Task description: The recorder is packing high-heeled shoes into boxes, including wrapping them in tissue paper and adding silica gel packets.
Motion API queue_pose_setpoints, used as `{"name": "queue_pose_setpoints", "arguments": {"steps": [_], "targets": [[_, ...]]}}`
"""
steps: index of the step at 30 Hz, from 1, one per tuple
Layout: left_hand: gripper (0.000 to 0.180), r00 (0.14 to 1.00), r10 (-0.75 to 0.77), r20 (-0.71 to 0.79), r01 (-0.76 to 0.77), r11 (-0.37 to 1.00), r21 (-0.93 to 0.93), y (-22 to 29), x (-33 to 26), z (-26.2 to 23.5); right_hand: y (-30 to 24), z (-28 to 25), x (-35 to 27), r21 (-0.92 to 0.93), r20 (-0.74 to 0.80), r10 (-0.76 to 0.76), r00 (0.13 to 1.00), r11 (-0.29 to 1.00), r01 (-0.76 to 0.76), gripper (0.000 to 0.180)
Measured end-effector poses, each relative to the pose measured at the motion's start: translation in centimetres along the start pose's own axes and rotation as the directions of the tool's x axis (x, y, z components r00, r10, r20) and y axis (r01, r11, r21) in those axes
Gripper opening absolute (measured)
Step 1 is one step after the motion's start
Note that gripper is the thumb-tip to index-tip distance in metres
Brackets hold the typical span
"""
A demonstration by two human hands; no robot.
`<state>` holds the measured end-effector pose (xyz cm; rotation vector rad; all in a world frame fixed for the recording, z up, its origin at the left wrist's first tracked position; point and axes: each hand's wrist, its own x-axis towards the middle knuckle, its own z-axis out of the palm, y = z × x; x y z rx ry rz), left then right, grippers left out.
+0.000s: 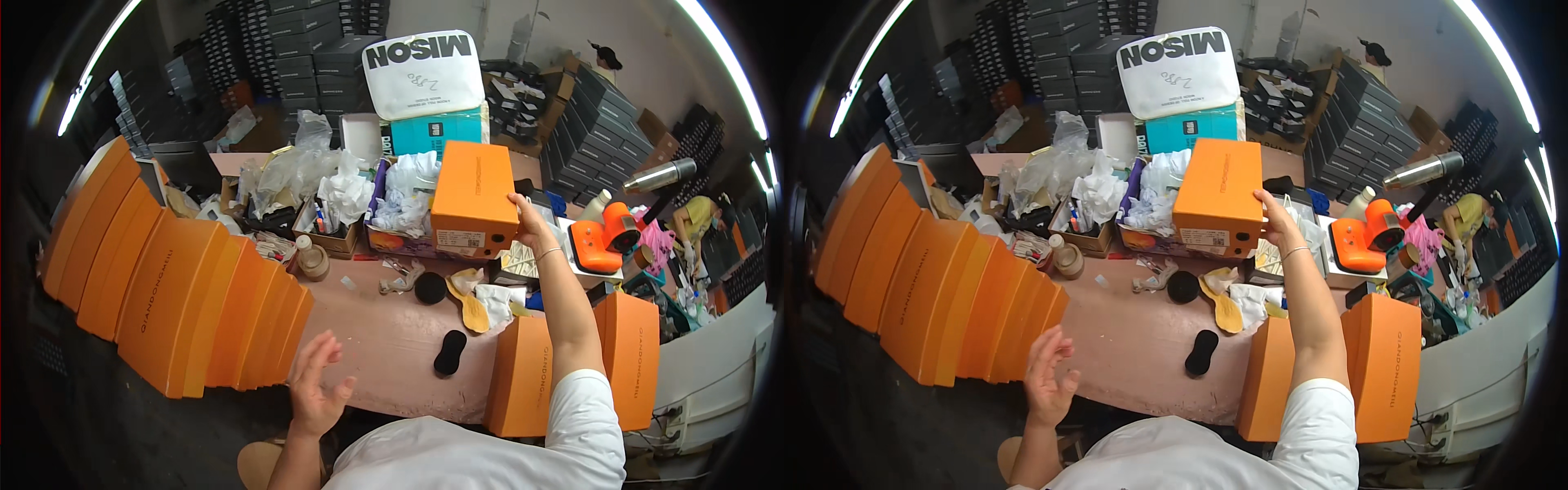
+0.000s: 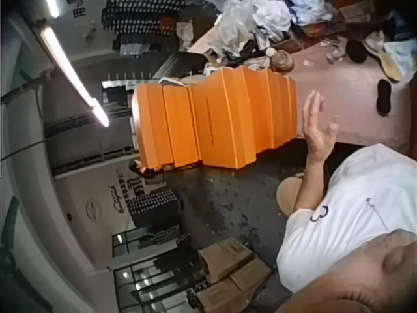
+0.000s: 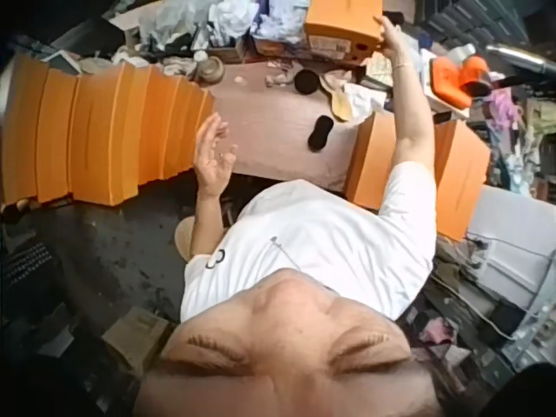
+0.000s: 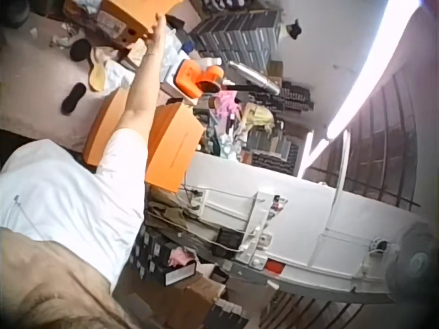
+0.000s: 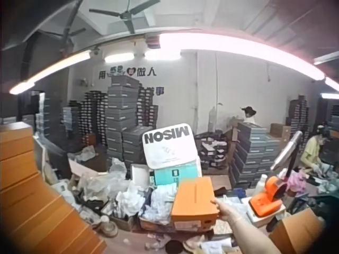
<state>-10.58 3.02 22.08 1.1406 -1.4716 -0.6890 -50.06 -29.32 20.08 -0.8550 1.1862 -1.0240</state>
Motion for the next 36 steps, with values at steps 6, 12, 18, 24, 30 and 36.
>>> {"name": "queue_pose_setpoints", "arguments": {"steps": [6, 12, 18, 24, 30, 36], "targets": [[0.038, 0.826, 0.38, -0.416, 0.163, 0.545, 0.822, 4.3, -2.9, -14.2, 2.3, -4.7, 4.8, -0.663, -0.317, -0.665, 0.676, 0.665, 0.344, 0.042], [0.039, 0.779, 0.035, -0.627, 0.51, 0.547, 0.664, 1.7, -4.0, -30.7, 4.5, 12.9, -9.0, -0.483, 0.296, -0.59, 0.751, 0.586, 0.651, 0.032], [0.043, 0.822, -0.342, -0.454, 0.562, 0.617, 0.552, 3.8, 1.0, -30.2, 13.6, 29.4, -19.0, -0.183, 0.801, -0.186, 0.569, 0.829, 0.529, 0.066], [0.052, 0.983, -0.125, -0.137, 0.164, 0.931, 0.326, 3.7, 0.2, -18.4, 11.7, 34.3, -20.7, 0.323, 0.675, -0.126, 0.727, 0.936, -0.138, 0.069], [0.065, 0.993, -0.106, 0.044, 0.091, 0.962, 0.256, -3.3, -7.4, -8.1, 22.8, 20.1, -24.3, 0.324, 0.46, 0.085, 0.884, 0.91, -0.256, 0.062], [0.042, 0.646, -0.725, 0.238, 0.763, 0.606, -0.224, -23.0, -10.8, 3.6, 32.9, 13.9, -23.5, 0.061, -0.204, 0.216, 0.955, 0.976, -0.208, 0.033]]}}
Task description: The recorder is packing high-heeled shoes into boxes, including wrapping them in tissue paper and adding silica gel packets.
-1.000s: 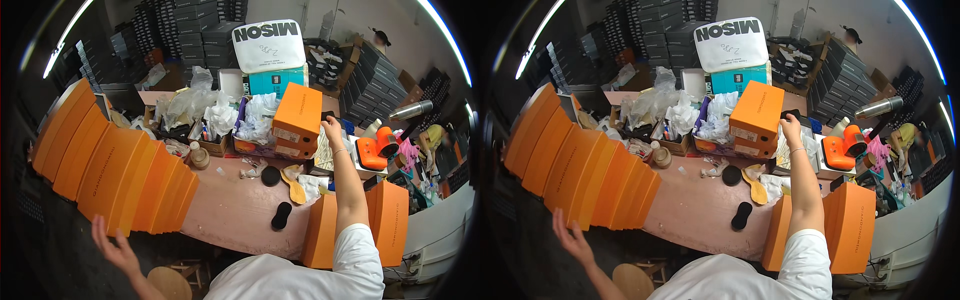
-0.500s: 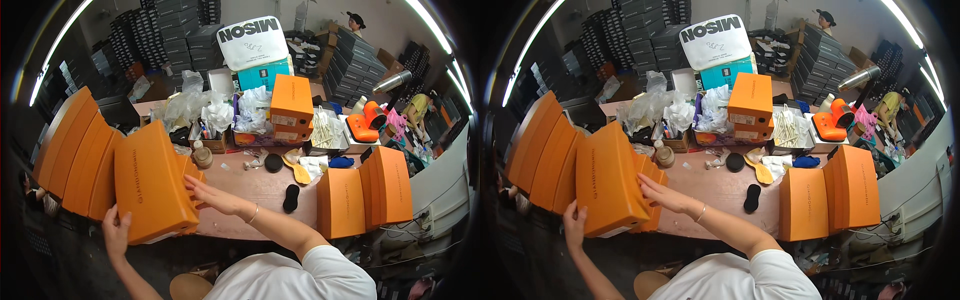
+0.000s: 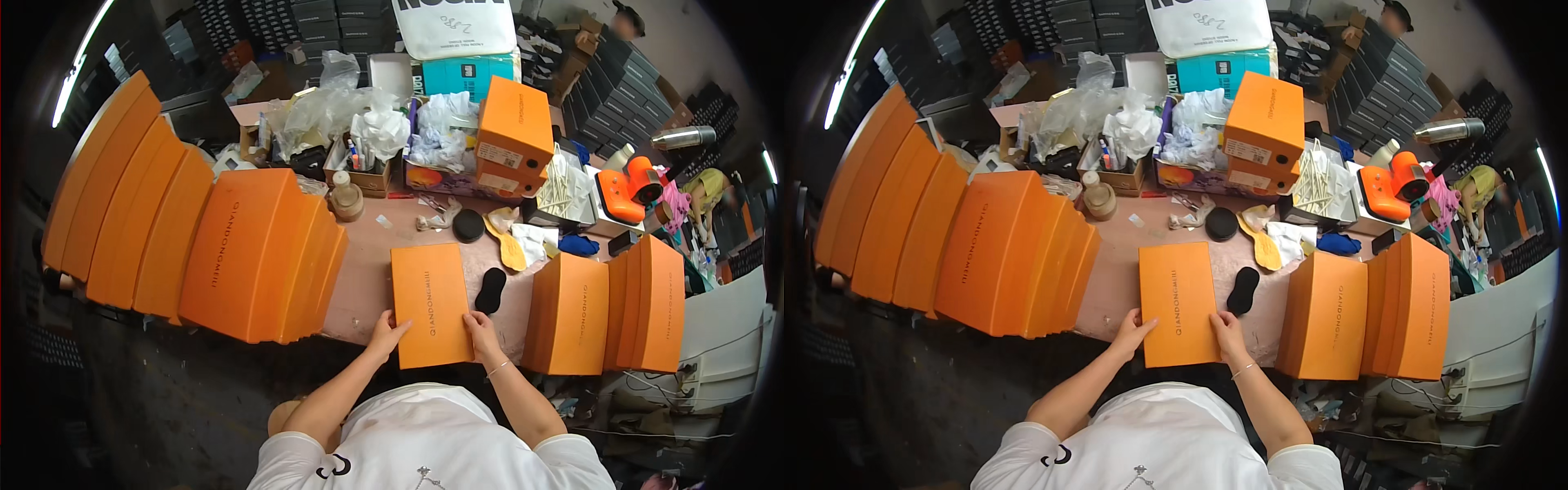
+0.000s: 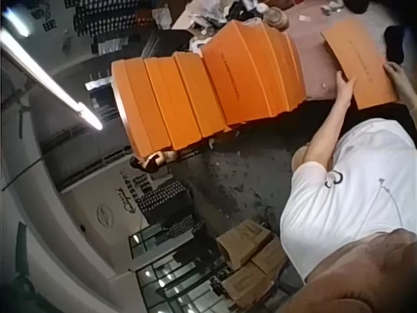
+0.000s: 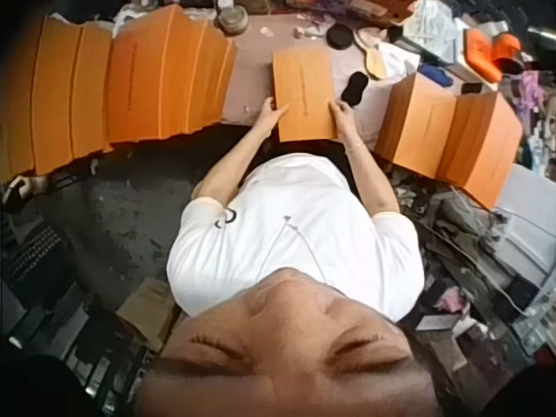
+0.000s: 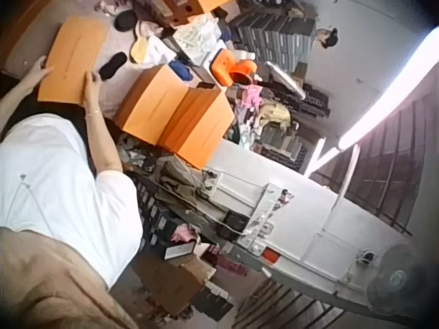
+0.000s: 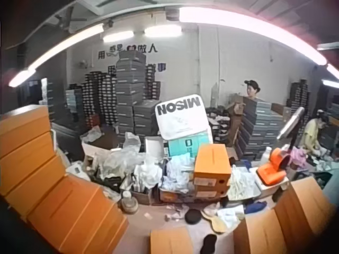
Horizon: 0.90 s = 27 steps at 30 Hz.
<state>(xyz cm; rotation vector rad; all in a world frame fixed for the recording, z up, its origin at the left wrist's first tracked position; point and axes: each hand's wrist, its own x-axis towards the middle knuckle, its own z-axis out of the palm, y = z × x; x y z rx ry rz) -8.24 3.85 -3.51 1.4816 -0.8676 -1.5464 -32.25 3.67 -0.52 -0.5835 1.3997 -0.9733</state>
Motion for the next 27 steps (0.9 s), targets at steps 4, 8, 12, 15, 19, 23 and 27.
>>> {"name": "queue_pose_setpoints", "arguments": {"steps": [4, 8, 12, 15, 19, 23, 27], "targets": [[0.053, 0.988, -0.059, 0.139, 0.066, 0.997, -0.049, 4.7, 0.7, -0.9, -8.5, 1.7, -2.9, 0.254, 0.239, 0.065, 0.969, 0.959, -0.127, 0.044], [0.064, 0.971, 0.004, -0.241, -0.018, 0.998, -0.058, 7.8, 2.5, -4.9, -10.1, 6.8, -5.5, -0.111, 0.744, 0.005, 0.668, 0.987, 0.116, 0.065], [0.068, 0.955, 0.11, -0.276, -0.086, 0.991, 0.098, 12.4, -0.1, -8.8, -6.5, 7.8, -6.0, -0.438, 0.808, -0.16, 0.567, 0.48, 0.76, 0.068], [0.058, 0.875, 0.458, -0.157, -0.149, 0.564, 0.812, 10.2, -1.0, -9.0, -4.1, 3.7, -1.4, -0.633, 0.618, -0.417, 0.667, 0.238, 0.736, 0.08], [0.048, 0.819, 0.43, 0.38, -0.556, 0.433, 0.71, 8.5, -1.8, 0.0, -4.5, 4.2, 6.2, -0.735, 0.596, -0.311, 0.74, 0.161, 0.659, 0.077], [0.046, 0.722, 0.166, 0.671, -0.691, 0.222, 0.688, 4.5, -3.0, 3.9, -4.5, 5.9, 10.1, -0.884, 0.443, -0.085, 0.892, 0.122, 0.451, 0.074], [0.043, 0.977, 0.176, 0.119, -0.204, 0.936, 0.286, 7.6, -2.4, 0.9, -8.2, 3.9, 6.3, -0.731, 0.442, -0.354, 0.824, 0.39, 0.56, 0.063]]}}
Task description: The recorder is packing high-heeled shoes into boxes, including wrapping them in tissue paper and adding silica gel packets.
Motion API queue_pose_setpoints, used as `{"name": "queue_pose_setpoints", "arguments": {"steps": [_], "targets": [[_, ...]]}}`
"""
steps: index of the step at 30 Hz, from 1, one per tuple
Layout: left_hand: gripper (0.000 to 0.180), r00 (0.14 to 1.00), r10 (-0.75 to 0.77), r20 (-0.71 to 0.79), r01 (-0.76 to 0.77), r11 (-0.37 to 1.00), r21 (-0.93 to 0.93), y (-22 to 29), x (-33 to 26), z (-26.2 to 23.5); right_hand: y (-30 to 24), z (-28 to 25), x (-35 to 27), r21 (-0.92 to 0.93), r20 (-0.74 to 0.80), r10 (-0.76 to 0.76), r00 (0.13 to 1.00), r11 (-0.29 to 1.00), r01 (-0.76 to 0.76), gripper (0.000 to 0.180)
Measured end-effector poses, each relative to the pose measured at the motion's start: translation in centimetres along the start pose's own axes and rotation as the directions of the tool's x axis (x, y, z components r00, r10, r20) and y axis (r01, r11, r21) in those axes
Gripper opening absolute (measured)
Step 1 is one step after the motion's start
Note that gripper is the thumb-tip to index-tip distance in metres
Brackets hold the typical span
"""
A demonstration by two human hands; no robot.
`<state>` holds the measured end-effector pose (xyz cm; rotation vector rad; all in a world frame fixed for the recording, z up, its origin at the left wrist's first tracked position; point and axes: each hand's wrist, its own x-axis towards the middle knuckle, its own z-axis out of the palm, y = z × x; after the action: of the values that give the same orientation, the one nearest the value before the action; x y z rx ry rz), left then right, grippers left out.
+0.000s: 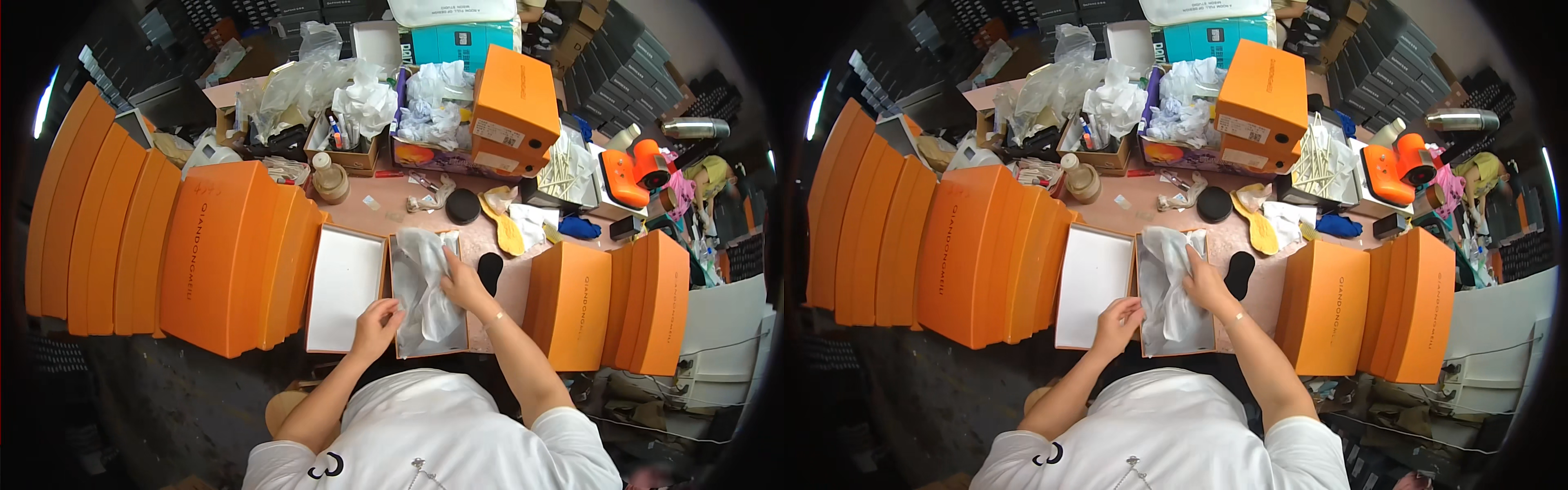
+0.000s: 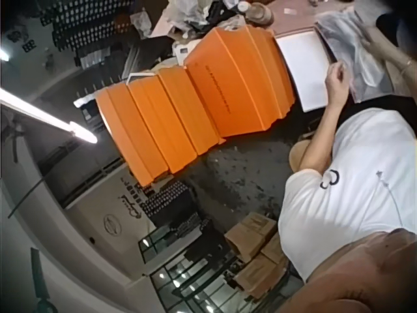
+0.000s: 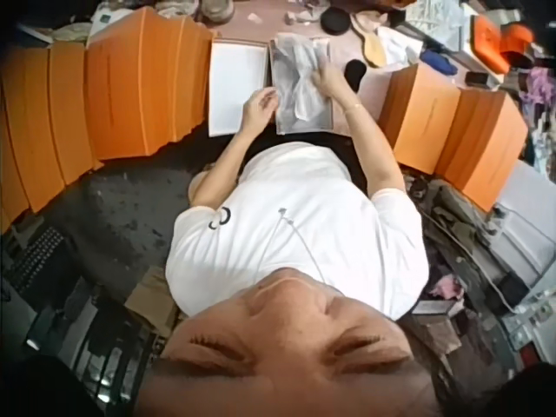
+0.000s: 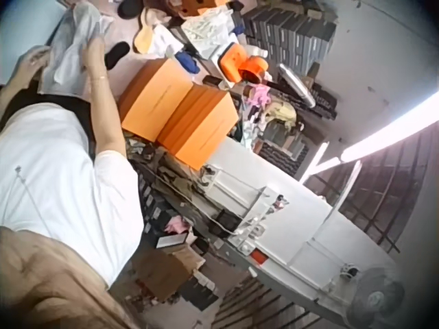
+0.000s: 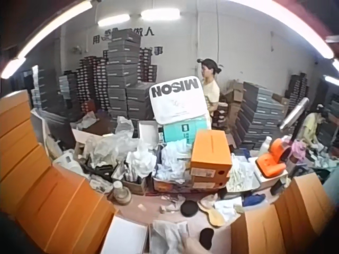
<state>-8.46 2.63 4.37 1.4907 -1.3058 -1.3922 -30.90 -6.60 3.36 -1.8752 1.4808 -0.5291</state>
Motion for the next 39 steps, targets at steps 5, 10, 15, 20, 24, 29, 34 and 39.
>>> {"name": "queue_pose_setpoints", "arguments": {"steps": [5, 10, 15, 20, 24, 29, 34, 39], "targets": [[0.057, 0.825, -0.3, 0.479, 0.564, 0.39, -0.728, 5.1, -1.7, 2.4, -7.2, 0.6, -2.7, 0.331, -0.422, 0.061, 0.904, 0.939, 0.091, 0.035], [0.056, 0.871, -0.325, 0.369, 0.48, 0.403, -0.779, 1.3, 0.7, 1.3, -10.0, -0.7, -4.7, -0.025, -0.39, -0.331, 0.859, 0.937, 0.349, 0.019], [0.049, 0.946, -0.165, 0.279, 0.324, 0.503, -0.801, 0.3, 0.9, 0.4, -12.7, -1.3, -8.9, -0.12, 0.427, -0.491, 0.759, 0.801, 0.586, 0.023], [0.044, 0.961, -0.03, 0.274, 0.123, 0.936, -0.33, -0.2, 1.5, -5.9, -15.1, -12.5, -6.7, -0.015, -0.261, -0.353, 0.898, 0.932, 0.362, 0.036], [0.039, 0.909, -0.022, 0.417, 0.122, 0.969, -0.215, 3.3, 0.3, -6.6, -9.8, -9.3, -4.7, 0.531, 0.291, 0.035, 0.956, 0.826, -0.191, 0.034], [0.026, 0.973, -0.215, 0.08, 0.228, 0.862, -0.452, -0.2, -0.2, -7.6, -5.6, -8.4, -5.9, 0.732, -0.175, 0.323, 0.93, 0.674, -0.097, 0.016], [0.021, 0.753, 0.157, -0.639, -0.402, 0.879, -0.258, 7.2, -2.0, -11.0, 1.3, -11.1, -8.0, 0.605, -0.662, 0.452, 0.598, 0.793, 0.069, 0.015], [0.028, 0.843, 0.508, 0.179, -0.492, 0.59, 0.64, 11.8, 0.8, -10.5, 1.2, -12.5, -8.2, 0.672, -0.545, 0.449, 0.708, 0.739, 0.048, 0.01]]}}
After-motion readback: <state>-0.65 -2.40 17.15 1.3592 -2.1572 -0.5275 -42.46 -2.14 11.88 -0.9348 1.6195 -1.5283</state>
